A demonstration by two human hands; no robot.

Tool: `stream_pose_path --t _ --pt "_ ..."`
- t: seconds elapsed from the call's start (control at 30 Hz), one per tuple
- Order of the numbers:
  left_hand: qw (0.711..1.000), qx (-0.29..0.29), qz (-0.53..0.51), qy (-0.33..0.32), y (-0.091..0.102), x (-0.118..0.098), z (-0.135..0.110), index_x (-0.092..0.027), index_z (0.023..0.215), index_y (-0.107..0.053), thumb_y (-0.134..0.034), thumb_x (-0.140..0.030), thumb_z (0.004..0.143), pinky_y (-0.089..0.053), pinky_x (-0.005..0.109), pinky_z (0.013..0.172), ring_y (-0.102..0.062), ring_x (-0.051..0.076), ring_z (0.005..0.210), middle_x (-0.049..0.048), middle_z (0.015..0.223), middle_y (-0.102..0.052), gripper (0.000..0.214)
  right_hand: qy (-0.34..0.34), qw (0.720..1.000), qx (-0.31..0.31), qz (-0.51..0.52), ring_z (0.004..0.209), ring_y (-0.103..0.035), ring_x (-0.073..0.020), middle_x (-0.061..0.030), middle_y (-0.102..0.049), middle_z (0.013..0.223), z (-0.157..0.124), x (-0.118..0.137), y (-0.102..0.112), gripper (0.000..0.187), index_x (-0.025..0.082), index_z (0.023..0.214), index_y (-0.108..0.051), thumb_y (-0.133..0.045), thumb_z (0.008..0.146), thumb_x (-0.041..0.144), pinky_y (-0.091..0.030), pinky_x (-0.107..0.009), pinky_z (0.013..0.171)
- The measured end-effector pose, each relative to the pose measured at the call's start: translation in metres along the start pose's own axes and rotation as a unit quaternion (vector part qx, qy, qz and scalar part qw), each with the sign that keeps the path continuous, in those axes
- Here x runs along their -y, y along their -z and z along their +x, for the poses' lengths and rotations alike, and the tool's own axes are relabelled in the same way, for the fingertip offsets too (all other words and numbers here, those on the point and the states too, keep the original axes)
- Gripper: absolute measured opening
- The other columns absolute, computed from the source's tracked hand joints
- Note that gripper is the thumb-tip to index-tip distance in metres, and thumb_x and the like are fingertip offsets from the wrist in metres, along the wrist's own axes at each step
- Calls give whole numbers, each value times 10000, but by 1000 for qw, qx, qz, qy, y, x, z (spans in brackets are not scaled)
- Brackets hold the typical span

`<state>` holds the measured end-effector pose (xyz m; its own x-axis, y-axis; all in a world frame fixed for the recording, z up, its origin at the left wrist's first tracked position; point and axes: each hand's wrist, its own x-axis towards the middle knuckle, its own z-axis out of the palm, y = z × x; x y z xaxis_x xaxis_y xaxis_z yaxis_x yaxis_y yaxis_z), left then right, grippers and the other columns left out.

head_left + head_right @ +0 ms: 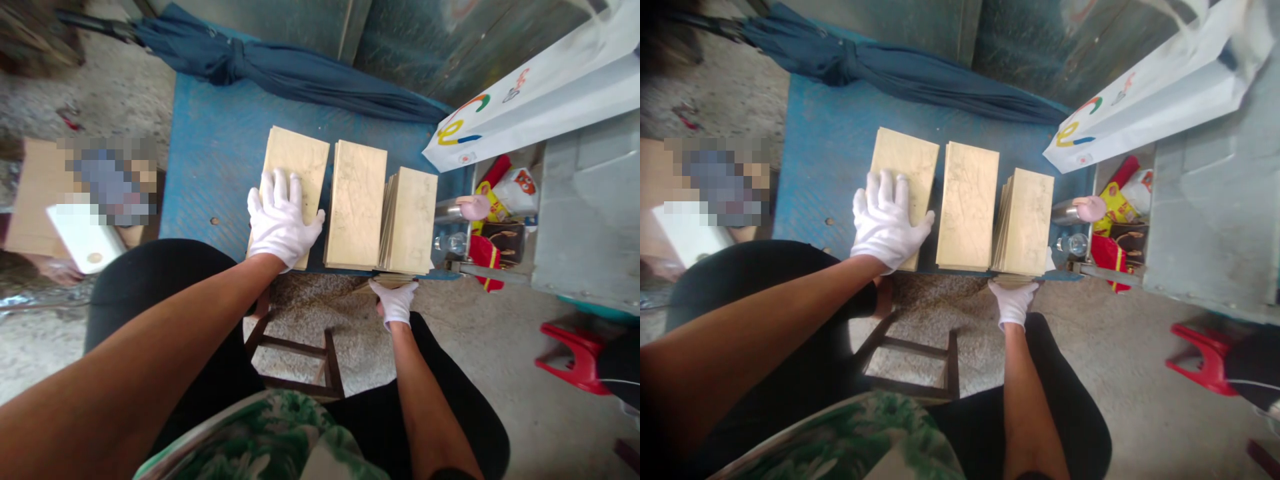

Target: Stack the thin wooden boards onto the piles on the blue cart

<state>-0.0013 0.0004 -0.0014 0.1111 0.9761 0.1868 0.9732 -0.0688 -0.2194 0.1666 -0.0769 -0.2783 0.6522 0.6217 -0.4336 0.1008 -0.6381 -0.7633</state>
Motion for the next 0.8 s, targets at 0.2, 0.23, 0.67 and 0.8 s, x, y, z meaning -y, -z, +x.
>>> stream_pose_path --t 0.2,0.23,0.67,0.8 --pt "1000 2 19 6 -2 -1 1 -106 1536 -91 -327 -616 868 -15 528 1165 -14 357 1466 151 1606 -70 873 11 998 -46 45 1341 -355 -346 -262 -309 1442 -5 2 -24 1456 68 1452 2 -859 385 559 -308 -433 1133" --pt "1000 1 20 7 -3 -1 1 -109 1536 -90 -327 -620 868 -18 525 1166 -15 355 1466 150 1607 -69 875 12 997 -52 61 1333 -370 -332 -254 -308 1444 -6 1 -29 1455 79 1450 36 -861 402 542 -319 -426 1130" --pt "1000 -6 20 10 -7 -1 2 -106 1536 -97 -329 -616 863 -45 541 1160 -11 369 1463 149 1606 -69 875 122 979 -18 162 1263 -447 -243 -178 -395 1403 -5 1 -25 1079 156 1326 -193 -826 505 456 -336 -383 1116" --pt "1000 -3 24 15 -6 -2 2 -113 1537 -100 -317 -619 865 -36 532 1165 -10 354 1467 146 1606 -76 868 121 982 -7 147 1219 -475 -230 -128 -459 1343 -14 10 -13 991 193 1306 -222 -811 550 443 -361 -366 1091"
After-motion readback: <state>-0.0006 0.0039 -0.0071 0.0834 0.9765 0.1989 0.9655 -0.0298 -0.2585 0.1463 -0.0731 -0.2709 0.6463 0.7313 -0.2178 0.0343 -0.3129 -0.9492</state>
